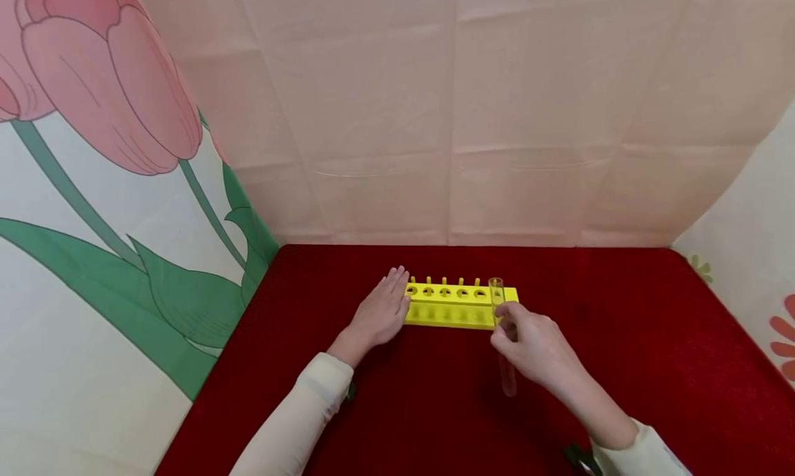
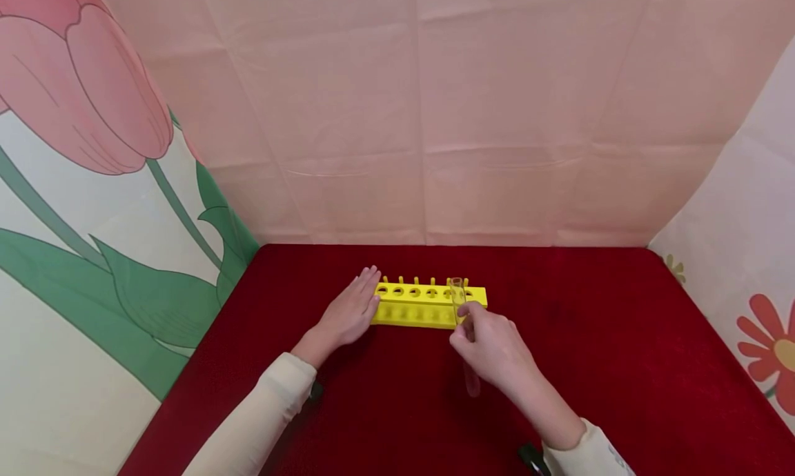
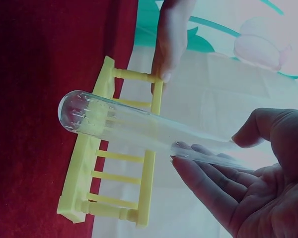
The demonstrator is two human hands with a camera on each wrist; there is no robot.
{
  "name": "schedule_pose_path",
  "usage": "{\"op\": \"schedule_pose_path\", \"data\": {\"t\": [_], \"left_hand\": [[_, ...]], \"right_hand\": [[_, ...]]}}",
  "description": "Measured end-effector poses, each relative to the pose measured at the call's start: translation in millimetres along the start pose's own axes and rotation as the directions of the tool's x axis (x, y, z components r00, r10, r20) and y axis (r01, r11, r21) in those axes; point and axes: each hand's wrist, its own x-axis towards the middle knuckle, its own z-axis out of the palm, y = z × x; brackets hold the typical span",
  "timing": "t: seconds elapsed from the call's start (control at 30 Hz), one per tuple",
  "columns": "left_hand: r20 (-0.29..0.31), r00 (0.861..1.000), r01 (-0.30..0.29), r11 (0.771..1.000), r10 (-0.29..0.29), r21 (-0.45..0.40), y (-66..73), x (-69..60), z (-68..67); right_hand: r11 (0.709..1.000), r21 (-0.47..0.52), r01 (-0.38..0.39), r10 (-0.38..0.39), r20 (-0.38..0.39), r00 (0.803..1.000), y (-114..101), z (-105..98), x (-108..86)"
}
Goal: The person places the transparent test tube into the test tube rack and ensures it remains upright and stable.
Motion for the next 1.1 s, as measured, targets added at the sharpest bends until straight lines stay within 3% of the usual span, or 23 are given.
{"op": "schedule_pose_path", "data": {"t": [0.2, 0.67, 1.1], "left_hand": [[-0.006, 1.0, -0.003, 1.0, 0.003, 0.001, -0.3, -0.1, 0.5], [-0.007, 1.0, -0.006, 1.0, 0.007, 0.01, -0.8, 0.0, 0.9], [-0.01, 1.0, -0.006, 1.0, 0.006, 0.006, -0.4, -0.3, 0.5]], "right_hand": [[0.999, 0.011, 0.047, -0.046, -0.045, 0.998, -1, 0, 2.9], [0.996, 0.029, 0.079, -0.076, -0.086, 0.993, -6, -1, 6.8], [0.996, 0.039, 0.082, -0.079, -0.085, 0.993, -11, -2, 11.3]]}}
